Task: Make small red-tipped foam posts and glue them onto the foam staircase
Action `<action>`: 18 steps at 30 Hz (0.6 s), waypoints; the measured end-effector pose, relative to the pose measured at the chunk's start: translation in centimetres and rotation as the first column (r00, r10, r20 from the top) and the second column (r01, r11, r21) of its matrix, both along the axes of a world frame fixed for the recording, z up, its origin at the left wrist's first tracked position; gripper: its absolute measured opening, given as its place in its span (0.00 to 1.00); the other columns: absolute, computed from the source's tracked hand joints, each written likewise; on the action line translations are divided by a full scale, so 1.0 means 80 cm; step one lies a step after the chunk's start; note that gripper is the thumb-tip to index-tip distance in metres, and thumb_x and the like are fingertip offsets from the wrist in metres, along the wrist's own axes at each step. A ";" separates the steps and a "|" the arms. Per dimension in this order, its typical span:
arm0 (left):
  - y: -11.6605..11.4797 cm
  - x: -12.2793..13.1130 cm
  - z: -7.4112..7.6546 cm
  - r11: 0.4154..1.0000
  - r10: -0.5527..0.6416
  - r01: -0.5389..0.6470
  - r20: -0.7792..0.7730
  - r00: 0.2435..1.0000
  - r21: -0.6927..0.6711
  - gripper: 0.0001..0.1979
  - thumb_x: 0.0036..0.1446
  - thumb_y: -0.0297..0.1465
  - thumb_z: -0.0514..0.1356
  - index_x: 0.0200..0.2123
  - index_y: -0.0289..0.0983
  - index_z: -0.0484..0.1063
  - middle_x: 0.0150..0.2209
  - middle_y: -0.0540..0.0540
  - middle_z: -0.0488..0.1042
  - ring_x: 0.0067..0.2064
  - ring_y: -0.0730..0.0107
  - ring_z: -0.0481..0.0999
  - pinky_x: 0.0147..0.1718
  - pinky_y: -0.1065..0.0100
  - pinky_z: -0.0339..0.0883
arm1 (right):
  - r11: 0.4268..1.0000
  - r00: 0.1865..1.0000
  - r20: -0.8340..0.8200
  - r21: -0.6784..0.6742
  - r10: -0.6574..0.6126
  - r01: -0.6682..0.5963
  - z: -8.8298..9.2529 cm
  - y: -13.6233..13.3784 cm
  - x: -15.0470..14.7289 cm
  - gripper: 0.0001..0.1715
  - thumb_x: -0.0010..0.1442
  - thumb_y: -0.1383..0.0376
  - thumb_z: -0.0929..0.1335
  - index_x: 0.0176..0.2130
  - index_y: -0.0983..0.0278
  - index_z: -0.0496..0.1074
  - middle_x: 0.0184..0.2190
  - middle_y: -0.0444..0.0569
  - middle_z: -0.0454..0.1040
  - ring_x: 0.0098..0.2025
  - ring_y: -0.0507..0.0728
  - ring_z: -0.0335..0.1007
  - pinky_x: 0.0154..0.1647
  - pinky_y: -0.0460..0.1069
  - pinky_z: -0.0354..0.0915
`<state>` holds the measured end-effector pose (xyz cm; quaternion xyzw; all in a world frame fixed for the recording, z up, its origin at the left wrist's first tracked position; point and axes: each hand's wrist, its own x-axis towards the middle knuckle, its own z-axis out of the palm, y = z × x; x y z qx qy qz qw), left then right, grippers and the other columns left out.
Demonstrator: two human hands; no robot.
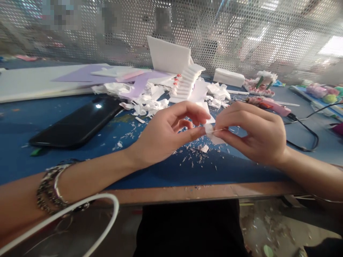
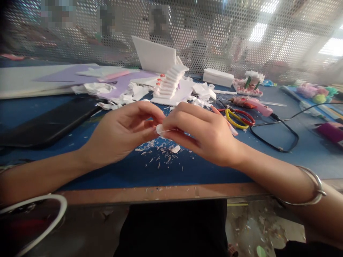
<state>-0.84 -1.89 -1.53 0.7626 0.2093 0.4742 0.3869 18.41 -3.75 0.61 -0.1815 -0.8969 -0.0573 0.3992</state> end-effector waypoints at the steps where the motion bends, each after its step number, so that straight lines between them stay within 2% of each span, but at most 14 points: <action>1: -0.001 0.000 0.000 1.000 0.008 -0.008 -0.012 1.000 0.021 0.04 0.52 0.28 0.62 0.34 0.38 0.72 0.32 0.51 0.71 0.32 0.77 0.69 0.28 0.74 0.63 | 1.000 1.000 0.007 0.018 0.003 -0.004 0.000 0.000 0.000 0.01 0.59 0.71 0.65 0.34 0.67 0.67 0.31 0.44 0.69 0.34 0.47 0.66 0.36 0.45 0.66; 5: -0.005 0.000 0.003 0.996 0.036 -0.032 -0.046 0.998 0.086 0.03 0.53 0.27 0.60 0.33 0.39 0.74 0.32 0.50 0.73 0.32 0.76 0.71 0.29 0.74 0.65 | 0.997 1.000 0.018 0.078 0.007 -0.008 0.000 0.001 0.002 0.01 0.58 0.71 0.65 0.35 0.66 0.67 0.31 0.43 0.70 0.34 0.47 0.68 0.36 0.45 0.66; 8: -0.008 0.000 0.004 0.999 0.003 -0.001 -0.047 0.999 0.050 0.06 0.53 0.27 0.60 0.35 0.41 0.75 0.35 0.50 0.75 0.35 0.73 0.73 0.32 0.73 0.67 | 0.996 1.000 -0.006 0.083 -0.020 0.021 -0.001 0.001 0.003 0.01 0.58 0.70 0.66 0.34 0.66 0.67 0.30 0.45 0.70 0.33 0.48 0.68 0.35 0.45 0.67; 12: -0.011 0.001 0.006 0.999 -0.032 0.030 -0.045 0.998 -0.040 0.06 0.51 0.29 0.62 0.35 0.39 0.75 0.35 0.49 0.76 0.35 0.71 0.74 0.32 0.73 0.69 | 0.995 0.996 -0.046 0.061 -0.075 0.077 -0.001 -0.002 0.002 0.04 0.57 0.68 0.67 0.30 0.64 0.66 0.28 0.44 0.71 0.31 0.48 0.68 0.32 0.45 0.66; 18: -0.011 0.001 0.007 0.998 0.023 -0.027 -0.072 0.997 -0.054 0.05 0.50 0.32 0.63 0.32 0.38 0.75 0.31 0.49 0.77 0.32 0.72 0.74 0.30 0.73 0.69 | 0.998 0.998 -0.035 -0.047 -0.044 0.042 0.002 -0.003 0.000 0.04 0.58 0.67 0.66 0.30 0.65 0.67 0.28 0.45 0.72 0.30 0.48 0.69 0.30 0.45 0.66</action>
